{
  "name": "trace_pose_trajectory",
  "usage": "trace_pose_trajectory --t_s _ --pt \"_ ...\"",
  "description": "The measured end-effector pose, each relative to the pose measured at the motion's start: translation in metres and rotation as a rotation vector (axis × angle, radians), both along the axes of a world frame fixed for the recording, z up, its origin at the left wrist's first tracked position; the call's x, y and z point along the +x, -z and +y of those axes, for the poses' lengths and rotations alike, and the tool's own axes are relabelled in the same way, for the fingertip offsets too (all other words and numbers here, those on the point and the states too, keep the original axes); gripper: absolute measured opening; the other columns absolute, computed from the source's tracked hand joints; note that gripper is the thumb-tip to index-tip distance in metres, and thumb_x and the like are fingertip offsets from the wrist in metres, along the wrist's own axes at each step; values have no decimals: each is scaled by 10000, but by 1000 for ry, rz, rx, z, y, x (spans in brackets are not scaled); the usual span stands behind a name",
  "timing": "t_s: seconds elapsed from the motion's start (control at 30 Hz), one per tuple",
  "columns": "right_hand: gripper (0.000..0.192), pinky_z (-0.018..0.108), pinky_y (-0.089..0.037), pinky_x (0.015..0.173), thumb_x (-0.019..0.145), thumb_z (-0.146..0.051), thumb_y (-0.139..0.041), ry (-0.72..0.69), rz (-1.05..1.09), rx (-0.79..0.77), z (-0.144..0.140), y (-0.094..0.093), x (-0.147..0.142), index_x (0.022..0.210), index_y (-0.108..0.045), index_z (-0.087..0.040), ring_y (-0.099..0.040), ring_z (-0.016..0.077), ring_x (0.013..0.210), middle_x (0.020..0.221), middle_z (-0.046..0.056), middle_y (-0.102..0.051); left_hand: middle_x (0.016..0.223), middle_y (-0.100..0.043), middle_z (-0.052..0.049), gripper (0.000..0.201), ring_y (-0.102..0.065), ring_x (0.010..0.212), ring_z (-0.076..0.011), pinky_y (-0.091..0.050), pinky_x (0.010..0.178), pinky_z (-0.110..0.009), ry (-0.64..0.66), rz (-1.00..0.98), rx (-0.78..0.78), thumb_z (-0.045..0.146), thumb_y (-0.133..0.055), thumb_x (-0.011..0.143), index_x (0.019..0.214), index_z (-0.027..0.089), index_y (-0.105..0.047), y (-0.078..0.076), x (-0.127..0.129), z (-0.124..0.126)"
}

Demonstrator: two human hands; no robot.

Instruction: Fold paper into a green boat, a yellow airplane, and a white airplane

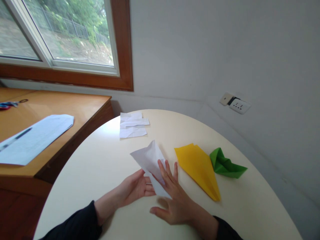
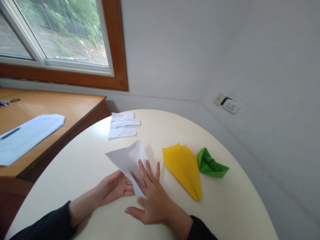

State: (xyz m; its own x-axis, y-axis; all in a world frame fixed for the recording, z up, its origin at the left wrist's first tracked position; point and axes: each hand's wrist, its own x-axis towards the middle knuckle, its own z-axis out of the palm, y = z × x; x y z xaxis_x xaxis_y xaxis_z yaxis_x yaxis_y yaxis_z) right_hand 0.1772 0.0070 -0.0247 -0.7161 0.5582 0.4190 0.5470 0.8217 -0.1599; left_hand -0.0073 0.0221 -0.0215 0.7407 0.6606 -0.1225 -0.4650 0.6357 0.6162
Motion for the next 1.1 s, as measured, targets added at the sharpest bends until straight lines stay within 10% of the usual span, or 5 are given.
trace_pose_trajectory --t_s 0.33,0.67,0.9,1.1 --pt "868 669 12 1024 778 -440 -561 24 26 5 1 -2 0 1446 -80 -163 -8 392 1366 1509 170 63 1041 -681 -173 439 -650 953 -270 -430 889 -425 -163 106 45 408 -542 847 1186 130 -518 3 4 -2" --pt "690 675 -24 1014 803 -435 -536 11 21 -103 3 -5 2 1397 -293 -183 15 420 1355 1499 146 153 852 -714 -123 353 -669 712 -208 -491 732 -341 -288 196 133 396 -666 750 946 103 -638 -2 7 -3" --pt "762 641 9 1038 828 -434 -490 13 46 -132 6 2 3 1436 -146 -128 29 361 1373 1507 189 -56 784 -700 -98 325 -644 658 -173 -472 731 -318 -310 239 207 373 -637 779 953 99 -643 -4 6 -2" --pt "617 622 3 1050 834 -391 -498 14 66 -147 7 0 4 1382 -308 -183 15 339 1381 1469 148 -255 611 -644 -42 267 -561 583 -134 -425 652 -258 -408 311 193 372 -686 725 747 107 -664 -8 7 0"
